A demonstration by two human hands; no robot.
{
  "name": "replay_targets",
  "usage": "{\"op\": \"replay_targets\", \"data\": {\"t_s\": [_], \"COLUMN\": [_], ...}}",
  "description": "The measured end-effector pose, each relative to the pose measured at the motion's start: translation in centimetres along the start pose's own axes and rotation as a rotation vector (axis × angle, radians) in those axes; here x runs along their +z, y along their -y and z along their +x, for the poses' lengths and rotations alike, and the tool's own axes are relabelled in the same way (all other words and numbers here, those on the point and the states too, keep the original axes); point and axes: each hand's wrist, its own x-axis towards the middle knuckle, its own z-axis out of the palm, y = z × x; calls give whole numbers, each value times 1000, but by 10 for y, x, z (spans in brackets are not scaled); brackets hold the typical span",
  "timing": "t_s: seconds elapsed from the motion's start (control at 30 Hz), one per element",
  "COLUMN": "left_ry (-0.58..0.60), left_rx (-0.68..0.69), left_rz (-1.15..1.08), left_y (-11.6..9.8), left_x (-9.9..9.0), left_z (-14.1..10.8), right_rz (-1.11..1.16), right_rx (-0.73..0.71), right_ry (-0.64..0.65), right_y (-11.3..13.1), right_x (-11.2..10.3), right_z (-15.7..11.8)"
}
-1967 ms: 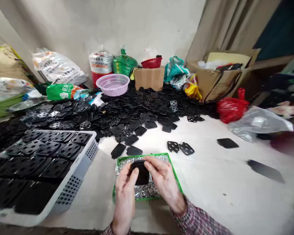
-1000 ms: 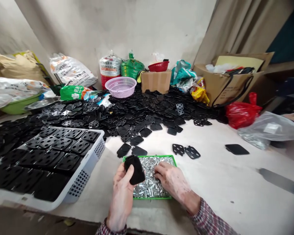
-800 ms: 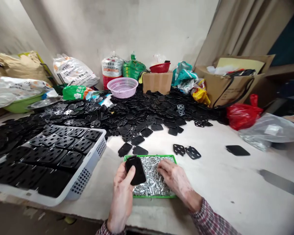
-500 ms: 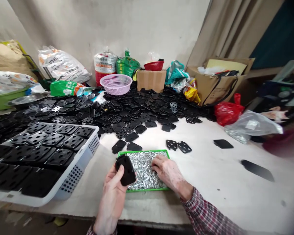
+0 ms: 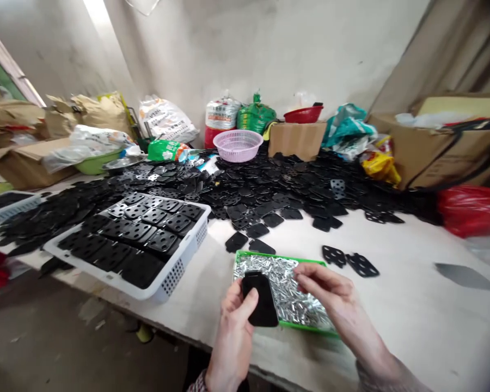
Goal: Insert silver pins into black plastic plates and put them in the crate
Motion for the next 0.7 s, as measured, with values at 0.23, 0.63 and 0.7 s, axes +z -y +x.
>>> {"op": "replay_targets", "data": {"t_s": [0.23, 0.63, 0.7], "left_ry": [81, 78, 43], "left_rx": [-32, -59, -48], "left_rz": [100, 126, 146], "left_y": [3, 15, 16], "left_x": [7, 22, 21], "left_z": [0, 3, 2], "right_rz": [521, 473, 380], "right_rx": [105, 63, 48], "right_ry": [2, -68, -51], "right_y": [26, 21, 23], "right_x": [23, 15, 12], "right_z": [-3, -9, -9]}}
